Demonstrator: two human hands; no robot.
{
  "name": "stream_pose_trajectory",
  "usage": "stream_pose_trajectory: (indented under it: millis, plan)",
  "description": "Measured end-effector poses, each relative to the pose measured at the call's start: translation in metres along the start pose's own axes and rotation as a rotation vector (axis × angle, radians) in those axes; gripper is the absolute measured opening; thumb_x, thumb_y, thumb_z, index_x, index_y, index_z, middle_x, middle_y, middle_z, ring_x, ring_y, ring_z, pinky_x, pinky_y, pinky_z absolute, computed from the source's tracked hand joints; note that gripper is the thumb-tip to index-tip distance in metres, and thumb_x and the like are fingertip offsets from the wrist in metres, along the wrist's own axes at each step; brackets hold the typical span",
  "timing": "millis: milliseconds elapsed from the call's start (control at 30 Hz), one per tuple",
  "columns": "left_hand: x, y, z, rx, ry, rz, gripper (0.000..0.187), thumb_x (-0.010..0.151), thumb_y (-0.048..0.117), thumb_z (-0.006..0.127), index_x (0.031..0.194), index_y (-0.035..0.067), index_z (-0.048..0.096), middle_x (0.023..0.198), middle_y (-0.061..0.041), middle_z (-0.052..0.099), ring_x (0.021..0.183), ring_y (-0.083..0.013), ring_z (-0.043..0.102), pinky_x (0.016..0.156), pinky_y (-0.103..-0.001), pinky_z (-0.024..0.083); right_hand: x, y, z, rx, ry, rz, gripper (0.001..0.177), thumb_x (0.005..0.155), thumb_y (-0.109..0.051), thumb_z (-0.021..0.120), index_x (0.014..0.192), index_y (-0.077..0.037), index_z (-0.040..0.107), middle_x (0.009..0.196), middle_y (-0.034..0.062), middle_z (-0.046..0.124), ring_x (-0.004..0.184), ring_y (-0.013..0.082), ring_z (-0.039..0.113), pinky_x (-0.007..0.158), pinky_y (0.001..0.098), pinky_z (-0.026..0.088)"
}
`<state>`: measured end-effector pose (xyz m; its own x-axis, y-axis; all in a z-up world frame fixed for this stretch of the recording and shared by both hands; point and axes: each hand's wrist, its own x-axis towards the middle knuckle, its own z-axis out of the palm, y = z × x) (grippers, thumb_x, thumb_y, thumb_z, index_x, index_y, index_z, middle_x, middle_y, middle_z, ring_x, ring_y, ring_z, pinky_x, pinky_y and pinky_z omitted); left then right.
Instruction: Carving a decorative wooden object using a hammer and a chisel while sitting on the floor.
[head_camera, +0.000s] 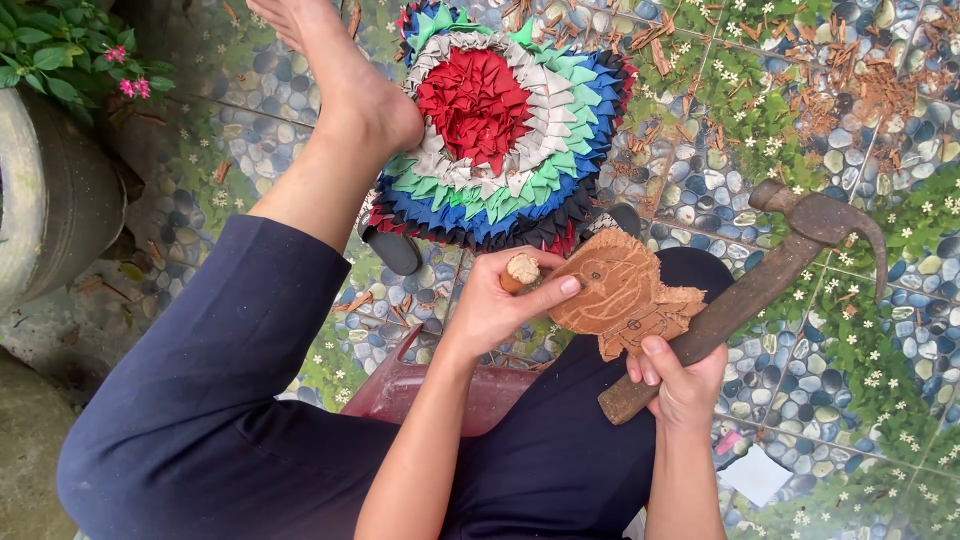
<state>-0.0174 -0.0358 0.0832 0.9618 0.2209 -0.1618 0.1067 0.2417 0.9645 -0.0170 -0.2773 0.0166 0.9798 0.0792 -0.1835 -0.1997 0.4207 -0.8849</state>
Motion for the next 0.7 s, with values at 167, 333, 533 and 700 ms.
stream_pose_trajectory:
  millis: [167, 333, 533, 700]
  plan:
    - [0.003, 0.014, -0.004, 0.061, -0.022, 0.094, 0.026, 0.08, 0.017, 0.089, 0.102, 0.007, 0.08, 0.082, -0.011, 0.074, 0.083, -0.0156, 0.067, 0.079, -0.033, 0.052, 0.001, -0.004, 0.005, -0.014, -0.021, -0.012, 0.033, 0.081, 0.005, 0.073, 0.111, 0.0, 0.06, 0.056, 0.0049, 0.056, 0.03, 0.0044, 0.045, 0.03, 0.0269, 0.048]
    - [0.003, 0.037, -0.004, 0.091, -0.127, 0.202, 0.04, 0.085, 0.006, 0.081, 0.125, 0.012, 0.074, 0.101, -0.011, 0.075, 0.097, -0.0222, 0.068, 0.091, -0.04, 0.051, -0.003, 0.001, -0.008, 0.023, -0.036, 0.027, 0.045, 0.081, 0.006, 0.074, 0.121, -0.006, 0.056, 0.061, 0.0051, 0.061, 0.033, 0.0058, 0.053, 0.034, 0.0248, 0.052]
    - [0.0, 0.044, -0.006, 0.167, -0.179, 0.253, 0.033, 0.086, 0.002, 0.079, 0.117, 0.012, 0.076, 0.104, -0.012, 0.076, 0.098, -0.0256, 0.071, 0.089, -0.041, 0.054, -0.005, 0.003, -0.012, 0.006, -0.04, 0.039, 0.048, 0.082, 0.003, 0.074, 0.125, -0.008, 0.054, 0.064, 0.0053, 0.062, 0.034, 0.006, 0.054, 0.036, 0.025, 0.054]
    - [-0.002, 0.038, -0.013, 0.181, -0.145, 0.179, 0.055, 0.08, 0.01, 0.088, 0.131, 0.01, 0.069, 0.098, -0.014, 0.076, 0.095, -0.0276, 0.072, 0.088, -0.044, 0.056, -0.003, 0.008, -0.017, 0.039, -0.05, 0.031, 0.05, 0.081, 0.004, 0.072, 0.126, -0.007, 0.053, 0.066, 0.009, 0.064, 0.032, 0.0051, 0.051, 0.034, 0.025, 0.052]
